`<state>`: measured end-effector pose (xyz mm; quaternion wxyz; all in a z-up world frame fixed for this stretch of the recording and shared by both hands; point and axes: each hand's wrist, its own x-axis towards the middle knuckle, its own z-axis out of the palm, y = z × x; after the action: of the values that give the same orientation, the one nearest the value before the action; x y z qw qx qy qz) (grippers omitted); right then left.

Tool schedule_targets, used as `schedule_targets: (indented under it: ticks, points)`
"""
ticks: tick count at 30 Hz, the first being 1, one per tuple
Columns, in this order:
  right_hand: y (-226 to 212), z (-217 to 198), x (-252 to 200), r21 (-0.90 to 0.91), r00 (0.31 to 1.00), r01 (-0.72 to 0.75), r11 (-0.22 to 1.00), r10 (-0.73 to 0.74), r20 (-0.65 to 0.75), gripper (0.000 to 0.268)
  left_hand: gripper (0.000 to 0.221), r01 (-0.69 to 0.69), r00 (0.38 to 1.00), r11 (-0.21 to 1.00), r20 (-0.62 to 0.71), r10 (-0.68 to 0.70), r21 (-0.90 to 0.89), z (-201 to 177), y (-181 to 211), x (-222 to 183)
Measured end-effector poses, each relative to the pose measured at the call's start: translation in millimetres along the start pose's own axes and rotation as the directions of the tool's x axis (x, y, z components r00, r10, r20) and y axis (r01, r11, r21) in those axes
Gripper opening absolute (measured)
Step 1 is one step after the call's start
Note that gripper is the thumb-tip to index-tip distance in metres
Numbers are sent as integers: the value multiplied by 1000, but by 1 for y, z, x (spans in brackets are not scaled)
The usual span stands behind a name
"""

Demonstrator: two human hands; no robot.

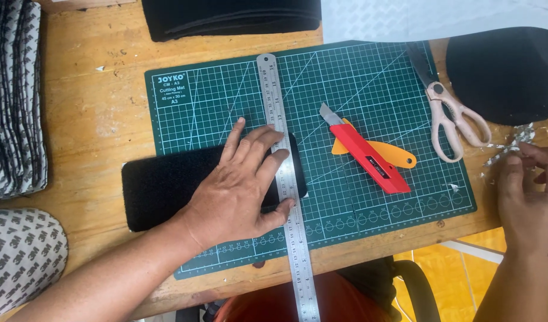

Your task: Applying double-sided adhesive tape to a material strip, smoothing it with a scraper, and cutting it to size using a ruler and utility knife

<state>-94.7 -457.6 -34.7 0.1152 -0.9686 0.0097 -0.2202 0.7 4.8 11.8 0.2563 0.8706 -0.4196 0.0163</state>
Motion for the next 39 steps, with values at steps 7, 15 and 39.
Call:
schedule_targets:
  ticks: [7,15,39]
  points:
    - [-55,-9,-15,-59,979,-172,983,164,-120,27,57,-3,994,997,-110,-5,-72,-2,1,0]
    - [-222,2,-83,388,861,215,896,-362,357,82,38,171,949,972,-292,-118,163,-3,1,-7]
    - [-203,-25,-57,-13,827,-374,927,340,447,64,48,194,962,973,-220,-163,128,2,-20,-13]
